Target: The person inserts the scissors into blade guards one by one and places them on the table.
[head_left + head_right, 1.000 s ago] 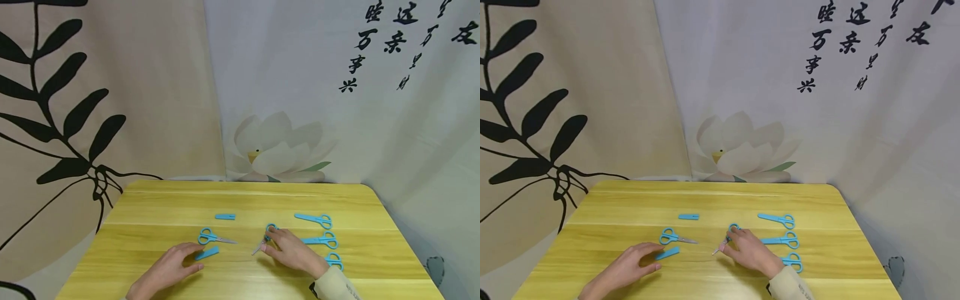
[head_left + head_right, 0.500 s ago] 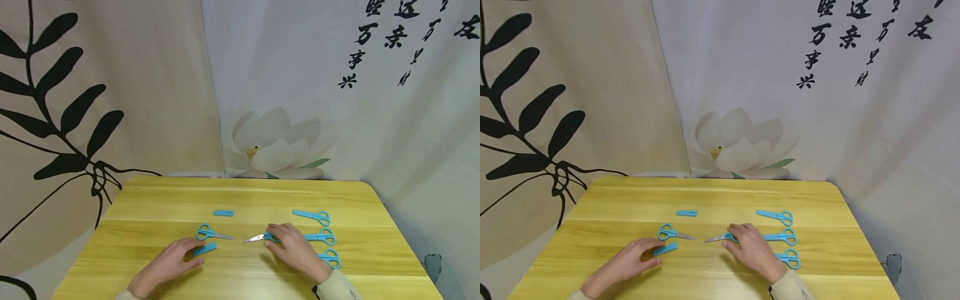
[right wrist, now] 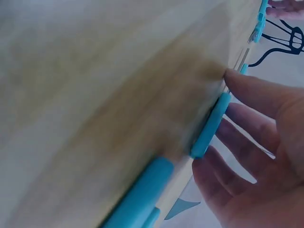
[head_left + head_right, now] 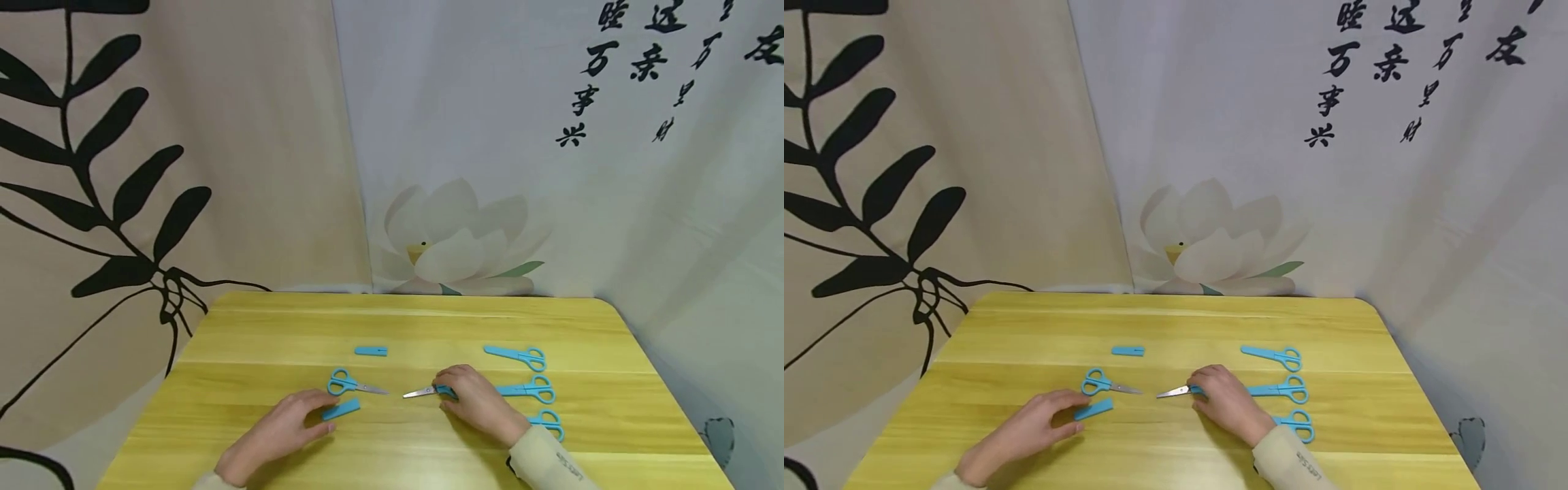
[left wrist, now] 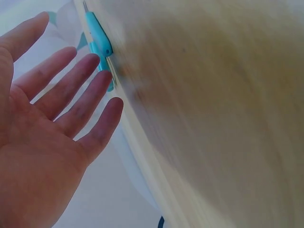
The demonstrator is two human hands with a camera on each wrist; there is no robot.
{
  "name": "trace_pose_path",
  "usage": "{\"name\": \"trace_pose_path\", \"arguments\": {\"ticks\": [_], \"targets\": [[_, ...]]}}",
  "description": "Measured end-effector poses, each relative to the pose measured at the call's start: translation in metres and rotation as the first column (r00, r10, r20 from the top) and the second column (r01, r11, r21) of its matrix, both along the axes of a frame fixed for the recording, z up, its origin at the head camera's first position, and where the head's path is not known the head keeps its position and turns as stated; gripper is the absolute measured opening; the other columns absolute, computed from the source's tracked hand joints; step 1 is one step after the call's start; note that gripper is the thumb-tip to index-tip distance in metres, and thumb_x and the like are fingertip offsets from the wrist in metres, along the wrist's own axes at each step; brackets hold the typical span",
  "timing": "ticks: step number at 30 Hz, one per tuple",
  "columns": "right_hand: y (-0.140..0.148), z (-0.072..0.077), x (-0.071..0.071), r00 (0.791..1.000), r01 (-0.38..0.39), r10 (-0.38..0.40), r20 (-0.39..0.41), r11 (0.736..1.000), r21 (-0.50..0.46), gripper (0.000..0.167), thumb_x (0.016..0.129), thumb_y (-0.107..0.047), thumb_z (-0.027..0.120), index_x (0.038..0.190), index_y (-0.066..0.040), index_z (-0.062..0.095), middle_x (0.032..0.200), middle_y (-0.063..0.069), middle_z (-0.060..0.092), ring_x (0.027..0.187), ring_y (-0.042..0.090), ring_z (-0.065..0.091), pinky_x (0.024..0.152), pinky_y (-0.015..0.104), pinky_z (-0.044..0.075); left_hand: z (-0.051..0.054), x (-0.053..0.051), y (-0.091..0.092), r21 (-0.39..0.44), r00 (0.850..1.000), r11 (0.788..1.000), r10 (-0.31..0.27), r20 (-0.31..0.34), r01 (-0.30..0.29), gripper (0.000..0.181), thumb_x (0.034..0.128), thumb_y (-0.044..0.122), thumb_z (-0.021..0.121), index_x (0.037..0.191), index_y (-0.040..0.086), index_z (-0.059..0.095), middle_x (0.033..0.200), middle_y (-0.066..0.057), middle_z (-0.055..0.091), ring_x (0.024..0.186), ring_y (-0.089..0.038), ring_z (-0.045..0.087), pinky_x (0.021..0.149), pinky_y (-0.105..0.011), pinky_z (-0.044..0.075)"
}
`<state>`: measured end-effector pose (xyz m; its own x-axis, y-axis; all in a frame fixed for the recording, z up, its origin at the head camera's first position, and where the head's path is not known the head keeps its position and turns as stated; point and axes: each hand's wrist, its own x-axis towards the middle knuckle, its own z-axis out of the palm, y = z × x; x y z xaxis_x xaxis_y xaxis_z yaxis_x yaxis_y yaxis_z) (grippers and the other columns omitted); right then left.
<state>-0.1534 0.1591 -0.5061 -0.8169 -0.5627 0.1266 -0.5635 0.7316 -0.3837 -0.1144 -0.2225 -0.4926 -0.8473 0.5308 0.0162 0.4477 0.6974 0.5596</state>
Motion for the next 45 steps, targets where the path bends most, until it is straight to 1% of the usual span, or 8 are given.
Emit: {"name": "trace_pose_path", "arguments": {"ticks": [5, 12, 19, 24, 32, 37, 40, 45], "targets": [[0.001, -0.005, -0.003, 1.000, -0.019, 0.019, -0.025, 0.999, -0.026, 0.030, 0.086, -0.011, 0.086, 0.113, -0.005, 0.075, 0.114, 0.006, 0.072, 0.107, 0.028, 0.065, 0.093, 0.046, 0.056, -0.006, 0.005, -0.002, -0.007, 0.999, 1.000, 0.030, -0.010, -0.030, 0.045, 0.0979, 0.035, 0.074, 0.132, 0.006, 0.068, 0.130, -0.009, 0.069, 0.121, -0.032, 0.064, 0.101, -0.055, 0.052], [0.000, -0.005, -0.008, 0.998, -0.029, 0.027, -0.061, 0.999, -0.040, 0.022, 0.083, -0.007, 0.087, 0.102, -0.008, 0.076, 0.103, 0.001, 0.072, 0.094, 0.022, 0.066, 0.085, 0.040, 0.056, -0.007, 0.001, -0.006, 0.001, 0.999, 0.999, 0.033, -0.004, -0.033, 0.043, 0.0977, 0.032, 0.074, 0.131, 0.006, 0.068, 0.130, -0.009, 0.069, 0.123, -0.033, 0.063, 0.102, -0.055, 0.051], [-0.005, -0.002, -0.008, 0.998, -0.029, 0.026, -0.060, 0.999, -0.040, 0.016, 0.082, -0.003, 0.087, 0.091, -0.009, 0.075, 0.093, -0.002, 0.068, 0.085, 0.018, 0.063, 0.079, 0.036, 0.055, -0.004, -0.003, -0.004, -0.034, 1.000, 0.999, -0.012, -0.015, 0.012, 0.043, 0.0974, 0.031, 0.075, 0.131, 0.006, 0.069, 0.129, -0.009, 0.069, 0.121, -0.031, 0.064, 0.100, -0.053, 0.053], [-0.006, -0.002, -0.009, 0.998, -0.024, 0.022, -0.056, 0.999, -0.031, 0.015, 0.084, -0.003, 0.086, 0.092, -0.008, 0.075, 0.094, 0.000, 0.069, 0.087, 0.020, 0.063, 0.080, 0.037, 0.055, -0.004, -0.008, 0.002, -0.057, 0.999, 0.998, -0.034, -0.002, 0.034, 0.042, 0.0973, 0.030, 0.075, 0.131, 0.006, 0.069, 0.130, -0.008, 0.068, 0.119, -0.029, 0.063, 0.098, -0.050, 0.054], [-0.003, 0.000, 0.000, 0.999, -0.015, 0.015, -0.047, 1.000, -0.016, 0.016, 0.083, -0.005, 0.086, 0.093, -0.011, 0.075, 0.096, -0.003, 0.069, 0.092, 0.020, 0.065, 0.082, 0.038, 0.057, -0.004, -0.015, 0.015, -0.133, 0.995, 0.988, -0.088, -0.042, 0.082, 0.041, 0.0951, 0.029, 0.078, 0.129, 0.007, 0.071, 0.125, -0.003, 0.066, 0.115, -0.023, 0.062, 0.095, -0.045, 0.055], [0.000, 0.000, 0.005, 0.999, -0.005, 0.004, -0.054, 1.000, -0.021, 0.017, 0.085, -0.008, 0.086, 0.096, -0.014, 0.075, 0.100, -0.005, 0.068, 0.096, 0.020, 0.066, 0.084, 0.038, 0.058, -0.007, -0.024, 0.022, -0.119, 0.990, 0.985, -0.132, -0.047, 0.126, 0.034, 0.0942, 0.027, 0.079, 0.123, 0.010, 0.074, 0.114, 0.006, 0.062, 0.102, -0.010, 0.057, 0.087, -0.033, 0.055], [0.003, 0.000, 0.008, 0.997, -0.007, 0.004, -0.076, 0.999, -0.035, 0.017, 0.087, -0.010, 0.084, 0.100, -0.014, 0.075, 0.105, -0.006, 0.068, 0.099, 0.018, 0.066, 0.086, 0.038, 0.058, -0.009, -0.027, 0.025, -0.105, 0.986, 0.983, -0.156, -0.054, 0.150, 0.027, 0.0935, 0.022, 0.080, 0.118, 0.010, 0.075, 0.110, 0.008, 0.060, 0.099, -0.007, 0.056, 0.084, -0.030, 0.054], [0.008, 0.002, 0.015, 0.993, -0.023, 0.009, -0.121, 0.993, -0.116, 0.019, 0.089, -0.011, 0.082, 0.104, -0.015, 0.073, 0.110, -0.008, 0.066, 0.100, 0.013, 0.066, 0.086, 0.036, 0.059, -0.013, -0.028, 0.028, -0.093, 0.990, 0.986, -0.138, -0.025, 0.136, 0.022, 0.0926, 0.018, 0.080, 0.114, 0.012, 0.076, 0.107, 0.010, 0.060, 0.099, -0.006, 0.056, 0.084, -0.029, 0.055]]}}
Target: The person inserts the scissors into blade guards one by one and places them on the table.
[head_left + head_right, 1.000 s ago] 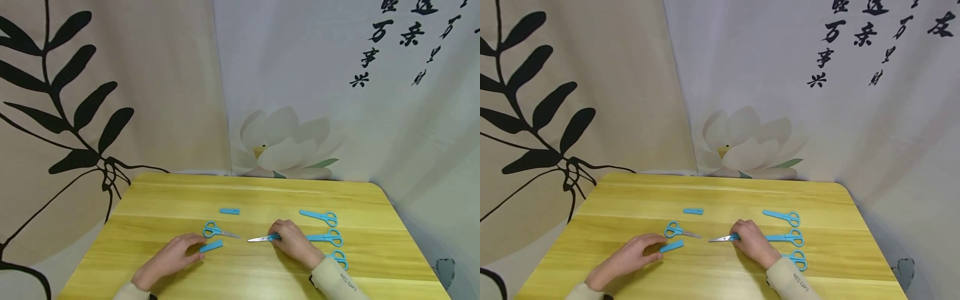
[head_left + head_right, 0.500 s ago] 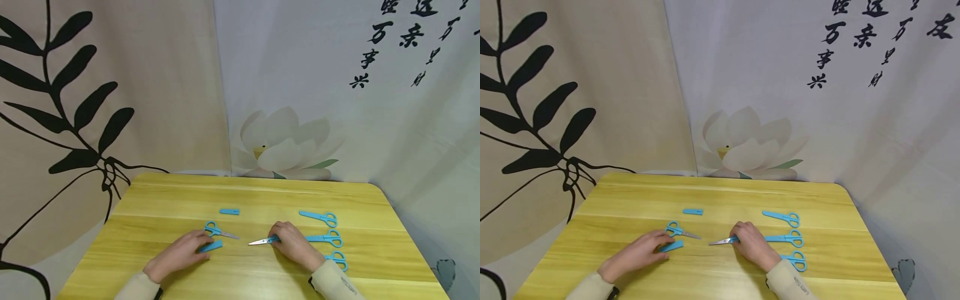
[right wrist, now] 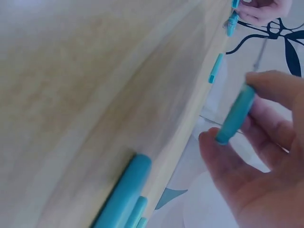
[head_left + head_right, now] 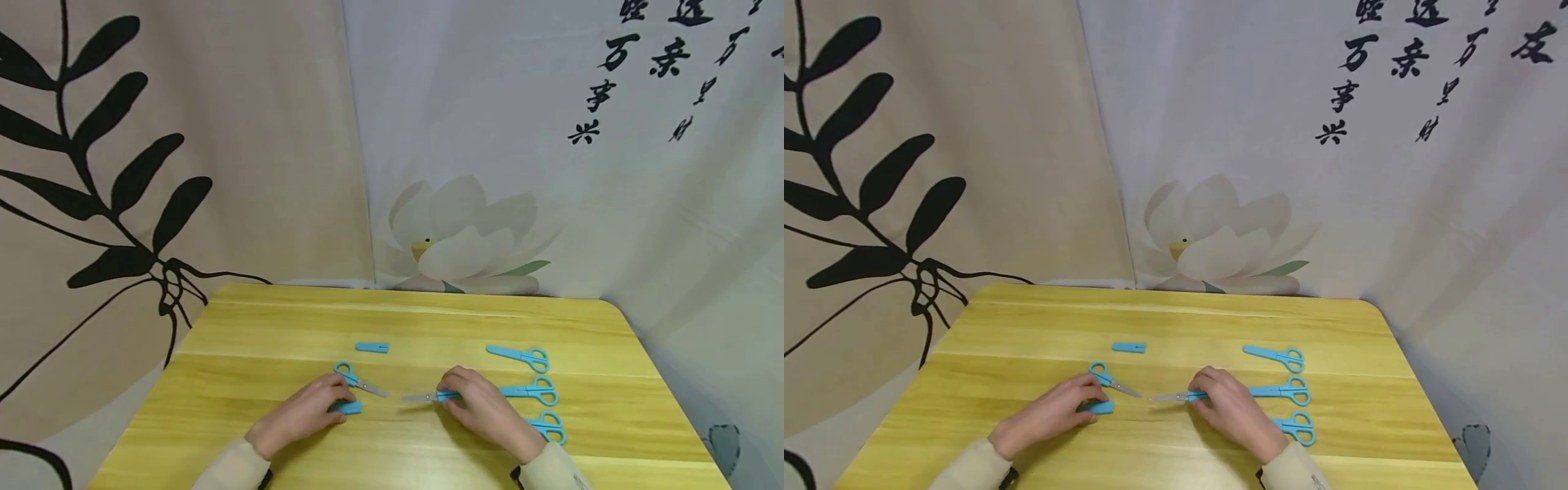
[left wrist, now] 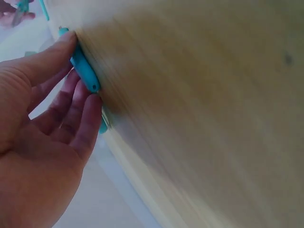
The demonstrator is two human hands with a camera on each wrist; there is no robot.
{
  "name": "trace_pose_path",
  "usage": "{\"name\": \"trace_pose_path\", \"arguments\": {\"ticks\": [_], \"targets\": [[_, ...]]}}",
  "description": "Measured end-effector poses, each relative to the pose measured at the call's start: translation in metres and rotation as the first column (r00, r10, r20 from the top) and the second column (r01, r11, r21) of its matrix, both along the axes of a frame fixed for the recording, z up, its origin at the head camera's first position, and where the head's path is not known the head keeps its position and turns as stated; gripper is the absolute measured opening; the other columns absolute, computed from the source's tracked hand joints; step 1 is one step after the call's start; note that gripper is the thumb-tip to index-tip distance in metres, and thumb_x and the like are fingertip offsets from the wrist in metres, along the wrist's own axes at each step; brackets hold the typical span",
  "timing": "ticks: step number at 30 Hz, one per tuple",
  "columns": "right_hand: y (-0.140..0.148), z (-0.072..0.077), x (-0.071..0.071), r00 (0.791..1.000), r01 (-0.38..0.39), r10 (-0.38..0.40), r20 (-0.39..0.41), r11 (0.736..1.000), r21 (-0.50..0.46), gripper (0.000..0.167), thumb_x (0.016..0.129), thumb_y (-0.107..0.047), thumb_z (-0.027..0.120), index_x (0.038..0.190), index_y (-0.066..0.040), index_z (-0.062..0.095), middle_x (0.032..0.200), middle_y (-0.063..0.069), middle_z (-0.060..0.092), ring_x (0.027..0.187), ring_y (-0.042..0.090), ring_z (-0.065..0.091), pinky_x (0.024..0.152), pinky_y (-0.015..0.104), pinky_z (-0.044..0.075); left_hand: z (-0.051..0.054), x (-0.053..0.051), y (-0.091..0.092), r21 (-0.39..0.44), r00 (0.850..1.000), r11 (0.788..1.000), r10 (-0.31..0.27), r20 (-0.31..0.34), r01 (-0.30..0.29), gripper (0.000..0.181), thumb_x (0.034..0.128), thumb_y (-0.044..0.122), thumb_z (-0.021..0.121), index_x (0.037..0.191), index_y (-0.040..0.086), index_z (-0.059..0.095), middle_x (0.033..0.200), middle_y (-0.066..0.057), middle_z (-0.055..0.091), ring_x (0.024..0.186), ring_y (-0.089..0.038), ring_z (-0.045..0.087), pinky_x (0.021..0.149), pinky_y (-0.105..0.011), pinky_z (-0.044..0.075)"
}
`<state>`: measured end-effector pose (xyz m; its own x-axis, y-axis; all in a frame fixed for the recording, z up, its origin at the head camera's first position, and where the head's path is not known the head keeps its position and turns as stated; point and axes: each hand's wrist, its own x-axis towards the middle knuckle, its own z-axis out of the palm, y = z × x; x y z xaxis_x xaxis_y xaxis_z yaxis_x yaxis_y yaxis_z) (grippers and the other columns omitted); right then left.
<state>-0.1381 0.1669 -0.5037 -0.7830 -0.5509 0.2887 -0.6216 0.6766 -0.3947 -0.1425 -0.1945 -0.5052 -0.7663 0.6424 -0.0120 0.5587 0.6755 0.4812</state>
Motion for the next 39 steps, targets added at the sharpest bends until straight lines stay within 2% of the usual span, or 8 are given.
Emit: {"name": "trace_pose_path", "arguments": {"ticks": [5, 10, 15, 19, 24, 28, 34, 39], "targets": [[-0.001, -0.001, 0.007, 0.999, -0.009, 0.003, -0.047, 0.992, -0.128, 0.025, 0.084, -0.007, 0.083, 0.104, -0.014, 0.069, 0.109, -0.007, 0.065, 0.094, 0.011, 0.068, 0.078, 0.032, 0.061, 0.000, 0.002, 0.003, 0.025, 0.998, 0.999, 0.026, 0.053, -0.027, 0.015, 0.0939, 0.012, 0.078, 0.109, 0.014, 0.076, 0.106, 0.010, 0.062, 0.097, -0.006, 0.059, 0.082, -0.028, 0.056], [-0.004, -0.001, 0.011, 0.999, -0.029, 0.023, -0.031, 0.978, -0.204, 0.027, 0.082, -0.007, 0.082, 0.102, -0.016, 0.067, 0.108, -0.007, 0.066, 0.094, 0.010, 0.067, 0.079, 0.032, 0.061, 0.002, 0.005, 0.006, 0.009, 1.000, 1.000, 0.011, 0.002, -0.011, 0.013, 0.0933, 0.009, 0.078, 0.105, 0.014, 0.075, 0.106, 0.007, 0.063, 0.096, -0.009, 0.061, 0.082, -0.029, 0.057], [-0.004, 0.000, 0.013, 0.999, -0.030, 0.027, -0.020, 0.973, -0.227, 0.027, 0.082, -0.005, 0.082, 0.101, -0.017, 0.066, 0.107, -0.009, 0.065, 0.093, 0.009, 0.067, 0.078, 0.033, 0.062, 0.006, 0.007, 0.008, -0.019, 0.997, 1.000, -0.016, -0.080, 0.014, 0.012, 0.0930, 0.009, 0.079, 0.102, 0.014, 0.074, 0.106, 0.006, 0.063, 0.099, -0.012, 0.062, 0.085, -0.031, 0.057], [-0.002, 0.000, 0.013, 0.999, -0.033, 0.029, -0.021, 0.974, -0.225, 0.025, 0.083, -0.005, 0.081, 0.102, -0.015, 0.067, 0.107, -0.008, 0.065, 0.093, 0.009, 0.067, 0.078, 0.032, 0.062, 0.008, 0.010, 0.013, -0.001, 0.993, 1.000, -0.016, -0.115, 0.015, 0.011, 0.0945, 0.010, 0.077, 0.102, 0.015, 0.072, 0.109, 0.006, 0.063, 0.102, -0.013, 0.062, 0.088, -0.033, 0.058], [0.001, 0.004, 0.010, 0.997, -0.041, 0.026, -0.073, 0.976, -0.214, 0.027, 0.086, -0.007, 0.079, 0.112, -0.009, 0.072, 0.111, -0.005, 0.064, 0.089, 0.005, 0.063, 0.073, 0.024, 0.058, 0.014, 0.011, 0.022, 0.043, 0.988, 0.999, 0.026, -0.155, -0.020, 0.012, 0.0955, 0.012, 0.076, 0.107, 0.014, 0.072, 0.109, 0.006, 0.064, 0.099, -0.010, 0.059, 0.086, -0.031, 0.057], [0.002, 0.008, 0.010, 0.990, -0.066, 0.036, -0.135, 0.971, -0.230, 0.027, 0.086, -0.004, 0.079, 0.111, -0.011, 0.073, 0.111, -0.003, 0.062, 0.086, 0.006, 0.062, 0.067, 0.020, 0.054, 0.018, 0.012, 0.029, 0.080, 0.983, 0.995, 0.072, -0.170, -0.059, 0.015, 0.0949, 0.011, 0.077, 0.110, 0.012, 0.074, 0.105, 0.006, 0.064, 0.094, -0.007, 0.055, 0.081, -0.029, 0.056], [0.002, 0.011, 0.007, 0.984, -0.064, 0.019, -0.180, 0.966, -0.250, 0.026, 0.085, -0.003, 0.080, 0.108, -0.012, 0.072, 0.112, -0.002, 0.060, 0.088, 0.008, 0.062, 0.070, 0.022, 0.055, 0.026, 0.013, 0.036, 0.136, 0.974, 0.987, 0.112, -0.195, -0.086, 0.018, 0.0943, 0.009, 0.077, 0.112, 0.010, 0.074, 0.106, 0.006, 0.063, 0.096, -0.009, 0.056, 0.081, -0.030, 0.056], [0.002, 0.013, 0.005, 0.986, -0.077, 0.035, -0.164, 0.964, -0.255, 0.024, 0.085, -0.003, 0.082, 0.106, -0.010, 0.072, 0.111, 0.000, 0.062, 0.089, 0.010, 0.065, 0.074, 0.025, 0.060, 0.030, 0.013, 0.042, 0.198, 0.965, 0.976, 0.136, -0.222, -0.091, 0.019, 0.0958, 0.008, 0.075, 0.114, 0.012, 0.072, 0.111, 0.006, 0.062, 0.100, -0.009, 0.057, 0.085, -0.033, 0.056]]}}
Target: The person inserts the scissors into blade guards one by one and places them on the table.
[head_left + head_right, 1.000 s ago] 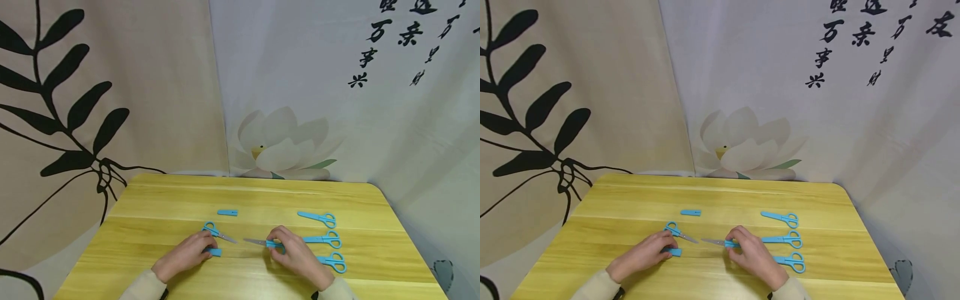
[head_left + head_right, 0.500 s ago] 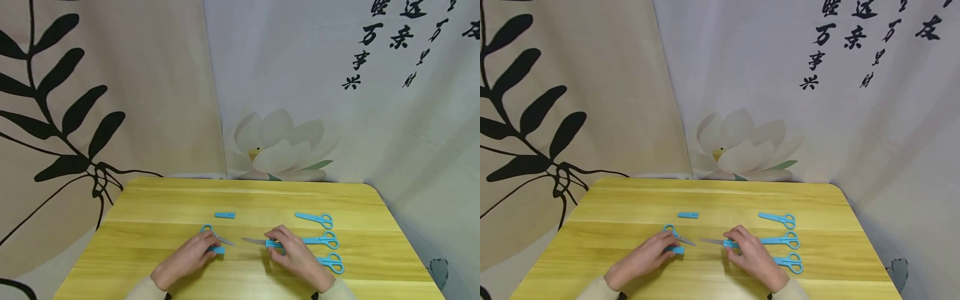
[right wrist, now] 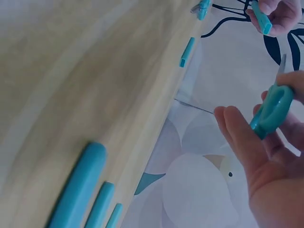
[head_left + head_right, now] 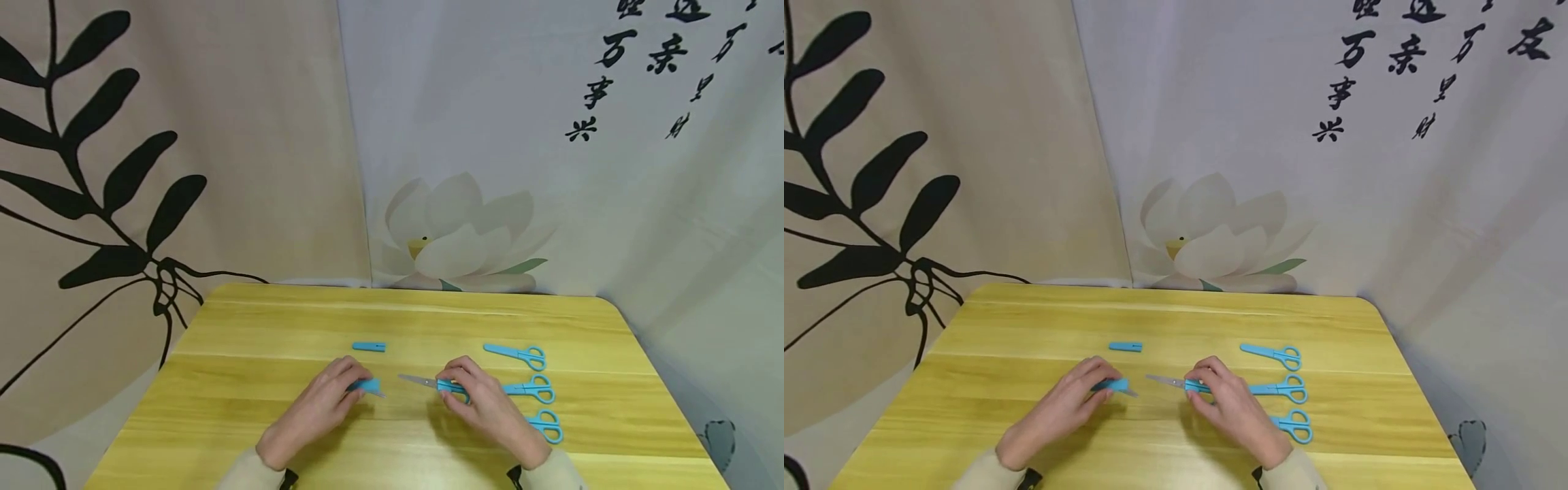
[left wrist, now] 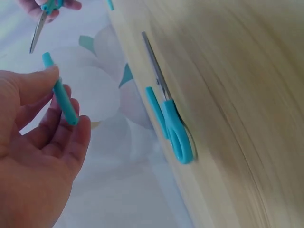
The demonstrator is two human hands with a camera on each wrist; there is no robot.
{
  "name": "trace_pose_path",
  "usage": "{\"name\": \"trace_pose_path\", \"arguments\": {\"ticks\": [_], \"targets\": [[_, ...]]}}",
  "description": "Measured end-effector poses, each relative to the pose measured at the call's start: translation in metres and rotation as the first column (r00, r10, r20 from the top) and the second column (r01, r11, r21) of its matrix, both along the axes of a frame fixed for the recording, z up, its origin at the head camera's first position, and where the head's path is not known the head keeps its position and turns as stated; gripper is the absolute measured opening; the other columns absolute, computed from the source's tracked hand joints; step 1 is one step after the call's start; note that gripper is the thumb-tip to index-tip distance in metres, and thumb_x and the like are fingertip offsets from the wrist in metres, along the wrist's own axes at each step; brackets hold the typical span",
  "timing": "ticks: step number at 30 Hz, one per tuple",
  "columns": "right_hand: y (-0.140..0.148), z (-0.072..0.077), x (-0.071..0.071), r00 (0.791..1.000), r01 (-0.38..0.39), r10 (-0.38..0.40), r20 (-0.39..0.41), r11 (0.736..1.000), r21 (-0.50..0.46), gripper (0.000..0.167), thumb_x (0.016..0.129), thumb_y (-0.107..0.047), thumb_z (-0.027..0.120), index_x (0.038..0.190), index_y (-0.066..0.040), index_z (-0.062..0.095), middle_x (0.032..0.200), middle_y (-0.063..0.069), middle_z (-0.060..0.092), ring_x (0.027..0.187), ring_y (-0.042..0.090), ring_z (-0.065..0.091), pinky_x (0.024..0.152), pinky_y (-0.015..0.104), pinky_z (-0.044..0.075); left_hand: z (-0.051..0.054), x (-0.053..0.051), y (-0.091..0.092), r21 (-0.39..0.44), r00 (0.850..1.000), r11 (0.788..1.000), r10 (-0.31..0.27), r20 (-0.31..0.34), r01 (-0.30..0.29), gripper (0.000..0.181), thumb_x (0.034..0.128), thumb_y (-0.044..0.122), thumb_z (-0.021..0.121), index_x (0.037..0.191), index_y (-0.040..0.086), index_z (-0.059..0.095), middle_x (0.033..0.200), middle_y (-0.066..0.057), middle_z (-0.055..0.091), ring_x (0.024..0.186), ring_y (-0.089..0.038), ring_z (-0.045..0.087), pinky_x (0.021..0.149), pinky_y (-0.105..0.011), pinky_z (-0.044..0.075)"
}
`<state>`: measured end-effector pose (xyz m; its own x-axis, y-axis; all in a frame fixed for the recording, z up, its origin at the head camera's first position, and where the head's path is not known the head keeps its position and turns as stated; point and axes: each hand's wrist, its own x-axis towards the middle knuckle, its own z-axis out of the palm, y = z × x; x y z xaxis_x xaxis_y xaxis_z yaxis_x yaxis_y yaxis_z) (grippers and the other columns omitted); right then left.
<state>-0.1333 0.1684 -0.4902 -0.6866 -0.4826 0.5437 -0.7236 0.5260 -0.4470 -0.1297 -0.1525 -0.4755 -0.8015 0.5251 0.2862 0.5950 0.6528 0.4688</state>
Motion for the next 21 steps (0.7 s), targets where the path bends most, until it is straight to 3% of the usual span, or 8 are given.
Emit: {"name": "trace_pose_path", "arguments": {"ticks": [10, 21], "targets": [[-0.002, 0.009, 0.000, 1.000, 0.023, -0.023, -0.009, 0.999, -0.023, 0.022, 0.083, -0.005, 0.086, 0.101, -0.010, 0.074, 0.107, -0.001, 0.064, 0.083, 0.008, 0.064, 0.069, 0.023, 0.059, 0.002, 0.002, 0.013, 0.127, 1.000, 0.992, 0.008, -0.015, -0.006, 0.024, 0.0930, 0.000, 0.075, 0.114, 0.011, 0.071, 0.113, 0.006, 0.061, 0.102, -0.011, 0.057, 0.085, -0.033, 0.055], [-0.009, 0.011, 0.000, 0.999, 0.030, -0.030, -0.033, 1.000, -0.004, 0.022, 0.082, -0.008, 0.087, 0.101, -0.010, 0.076, 0.106, -0.002, 0.064, 0.082, 0.008, 0.065, 0.069, 0.024, 0.058, 0.005, 0.005, 0.018, 0.169, 0.998, 0.985, 0.045, -0.032, -0.039, 0.024, 0.0929, 0.003, 0.076, 0.115, 0.013, 0.071, 0.116, 0.006, 0.060, 0.107, -0.014, 0.056, 0.085, -0.032, 0.055]]}}
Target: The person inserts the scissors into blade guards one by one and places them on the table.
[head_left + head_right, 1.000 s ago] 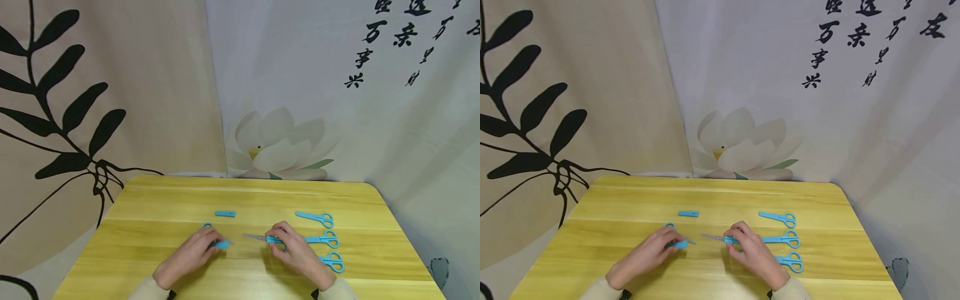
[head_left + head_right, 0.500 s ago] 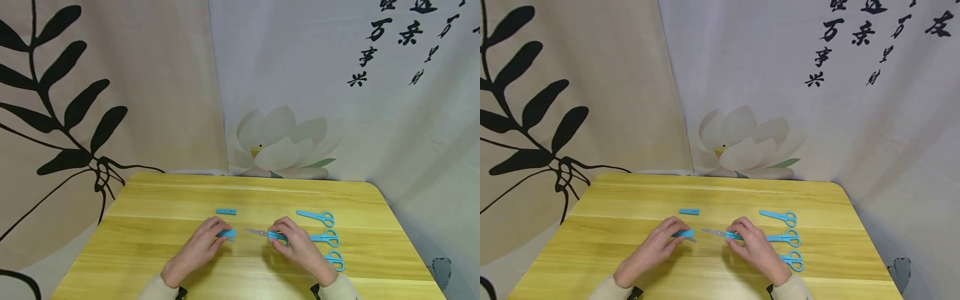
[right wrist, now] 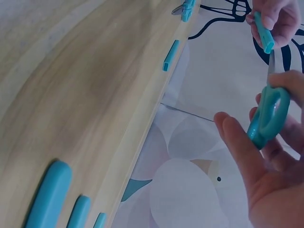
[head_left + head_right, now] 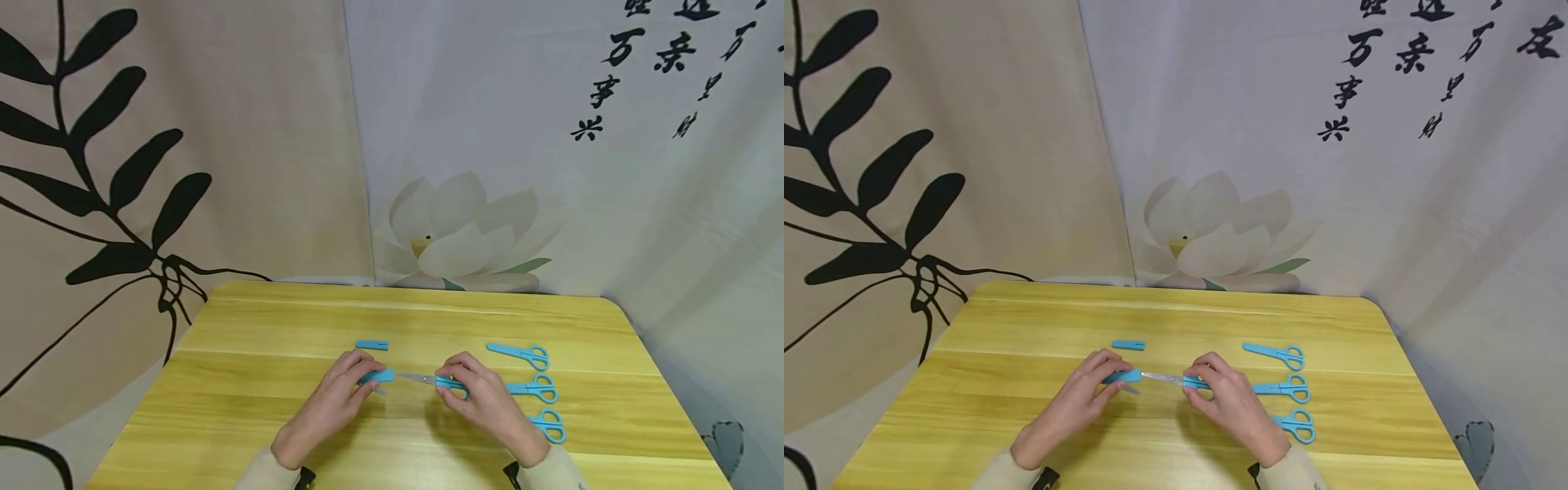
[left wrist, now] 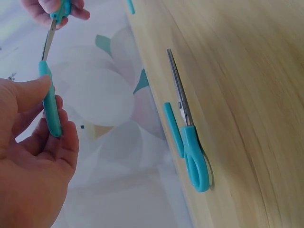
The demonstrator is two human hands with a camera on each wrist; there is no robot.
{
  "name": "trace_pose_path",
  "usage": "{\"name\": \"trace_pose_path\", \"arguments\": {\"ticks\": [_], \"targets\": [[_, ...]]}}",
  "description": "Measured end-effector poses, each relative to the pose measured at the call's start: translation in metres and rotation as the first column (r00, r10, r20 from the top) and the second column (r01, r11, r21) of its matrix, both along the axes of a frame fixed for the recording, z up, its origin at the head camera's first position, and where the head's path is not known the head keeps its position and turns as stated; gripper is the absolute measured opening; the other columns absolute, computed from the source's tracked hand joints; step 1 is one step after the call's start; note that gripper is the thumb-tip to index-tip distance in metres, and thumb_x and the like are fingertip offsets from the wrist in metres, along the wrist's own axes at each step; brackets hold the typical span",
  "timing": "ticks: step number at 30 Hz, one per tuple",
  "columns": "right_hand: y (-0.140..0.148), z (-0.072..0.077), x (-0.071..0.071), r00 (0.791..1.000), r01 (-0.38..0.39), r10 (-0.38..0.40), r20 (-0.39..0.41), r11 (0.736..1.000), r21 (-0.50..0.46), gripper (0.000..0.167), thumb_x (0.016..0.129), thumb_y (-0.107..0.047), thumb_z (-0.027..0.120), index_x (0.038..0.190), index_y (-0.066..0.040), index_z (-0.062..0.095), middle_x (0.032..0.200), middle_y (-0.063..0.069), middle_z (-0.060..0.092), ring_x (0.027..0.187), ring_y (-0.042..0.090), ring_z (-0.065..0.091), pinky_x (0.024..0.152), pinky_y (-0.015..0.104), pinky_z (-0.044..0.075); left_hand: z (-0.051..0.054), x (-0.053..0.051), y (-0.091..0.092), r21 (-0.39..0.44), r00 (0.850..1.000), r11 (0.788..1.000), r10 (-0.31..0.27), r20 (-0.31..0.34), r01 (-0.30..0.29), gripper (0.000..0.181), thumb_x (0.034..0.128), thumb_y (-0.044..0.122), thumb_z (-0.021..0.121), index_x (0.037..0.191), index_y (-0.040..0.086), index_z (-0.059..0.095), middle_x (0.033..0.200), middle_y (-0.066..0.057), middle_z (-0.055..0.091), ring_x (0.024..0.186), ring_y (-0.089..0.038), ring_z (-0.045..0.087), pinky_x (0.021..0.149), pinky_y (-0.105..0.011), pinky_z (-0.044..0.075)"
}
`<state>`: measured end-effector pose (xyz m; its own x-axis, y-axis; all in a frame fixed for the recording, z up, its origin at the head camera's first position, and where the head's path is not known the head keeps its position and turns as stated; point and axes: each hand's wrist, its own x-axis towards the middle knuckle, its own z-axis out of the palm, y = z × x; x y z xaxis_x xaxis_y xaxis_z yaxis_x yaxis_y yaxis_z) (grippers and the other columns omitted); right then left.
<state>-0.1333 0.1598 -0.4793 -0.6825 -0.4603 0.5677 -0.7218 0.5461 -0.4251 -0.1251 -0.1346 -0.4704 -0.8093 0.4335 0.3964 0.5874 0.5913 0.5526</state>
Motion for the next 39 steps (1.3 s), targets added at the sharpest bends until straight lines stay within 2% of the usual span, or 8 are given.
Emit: {"name": "trace_pose_path", "arguments": {"ticks": [4, 12, 18, 24, 33, 39], "targets": [[-0.001, 0.001, 0.001, 1.000, 0.009, -0.009, -0.005, 1.000, 0.016, 0.022, 0.082, -0.009, 0.087, 0.101, -0.010, 0.076, 0.106, -0.002, 0.064, 0.083, 0.008, 0.065, 0.069, 0.025, 0.058, 0.001, 0.000, 0.000, -0.012, 1.000, 1.000, -0.010, -0.001, 0.010, 0.024, 0.0925, 0.003, 0.077, 0.115, 0.011, 0.072, 0.117, 0.004, 0.061, 0.107, -0.016, 0.056, 0.085, -0.033, 0.054], [-0.002, 0.002, 0.001, 0.999, 0.028, -0.026, -0.025, 0.998, 0.048, 0.023, 0.081, -0.010, 0.089, 0.100, -0.009, 0.076, 0.105, -0.001, 0.064, 0.084, 0.010, 0.066, 0.069, 0.025, 0.059, 0.002, -0.003, 0.001, -0.096, 0.998, 0.995, -0.043, -0.056, 0.037, 0.022, 0.0935, 0.008, 0.077, 0.115, 0.012, 0.072, 0.119, 0.003, 0.061, 0.108, -0.015, 0.055, 0.089, -0.036, 0.053], [-0.003, 0.003, 0.000, 0.999, 0.035, -0.033, -0.044, 0.998, 0.061, 0.024, 0.080, -0.011, 0.090, 0.100, -0.010, 0.076, 0.106, -0.002, 0.064, 0.084, 0.010, 0.065, 0.068, 0.025, 0.059, 0.002, -0.005, 0.003, -0.103, 0.995, 0.994, -0.046, -0.088, 0.037, 0.022, 0.0912, 0.008, 0.080, 0.112, 0.012, 0.074, 0.115, 0.004, 0.062, 0.106, -0.014, 0.055, 0.088, -0.035, 0.053], [-0.006, 0.004, 0.000, 0.999, 0.029, -0.027, -0.033, 0.998, 0.063, 0.025, 0.081, -0.011, 0.090, 0.102, -0.010, 0.077, 0.107, -0.002, 0.063, 0.084, 0.009, 0.066, 0.067, 0.023, 0.058, 0.002, -0.006, 0.007, -0.095, 0.995, 0.995, -0.041, -0.089, 0.032, 0.023, 0.0887, 0.007, 0.082, 0.110, 0.012, 0.075, 0.111, 0.004, 0.063, 0.102, -0.013, 0.055, 0.085, -0.034, 0.053], [-0.012, 0.004, 0.001, 1.000, 0.015, -0.014, -0.014, 0.998, 0.067, 0.026, 0.082, -0.012, 0.090, 0.104, -0.009, 0.076, 0.108, -0.002, 0.063, 0.081, 0.008, 0.064, 0.065, 0.020, 0.056, 0.003, -0.004, 0.010, -0.074, 0.995, 0.997, -0.032, -0.100, 0.025, 0.022, 0.0893, 0.008, 0.082, 0.110, 0.012, 0.076, 0.111, 0.004, 0.063, 0.108, -0.017, 0.058, 0.090, -0.038, 0.055], [-0.015, 0.011, 0.002, 0.999, 0.029, -0.027, -0.016, 0.996, 0.089, 0.033, 0.084, -0.014, 0.089, 0.113, -0.010, 0.075, 0.114, -0.001, 0.063, 0.090, 0.010, 0.067, 0.071, 0.024, 0.059, 0.000, -0.006, 0.013, -0.070, 0.980, 0.997, -0.053, -0.191, 0.040, 0.022, 0.0904, 0.009, 0.080, 0.111, 0.015, 0.074, 0.112, 0.002, 0.064, 0.112, -0.021, 0.060, 0.094, -0.045, 0.054]]}}
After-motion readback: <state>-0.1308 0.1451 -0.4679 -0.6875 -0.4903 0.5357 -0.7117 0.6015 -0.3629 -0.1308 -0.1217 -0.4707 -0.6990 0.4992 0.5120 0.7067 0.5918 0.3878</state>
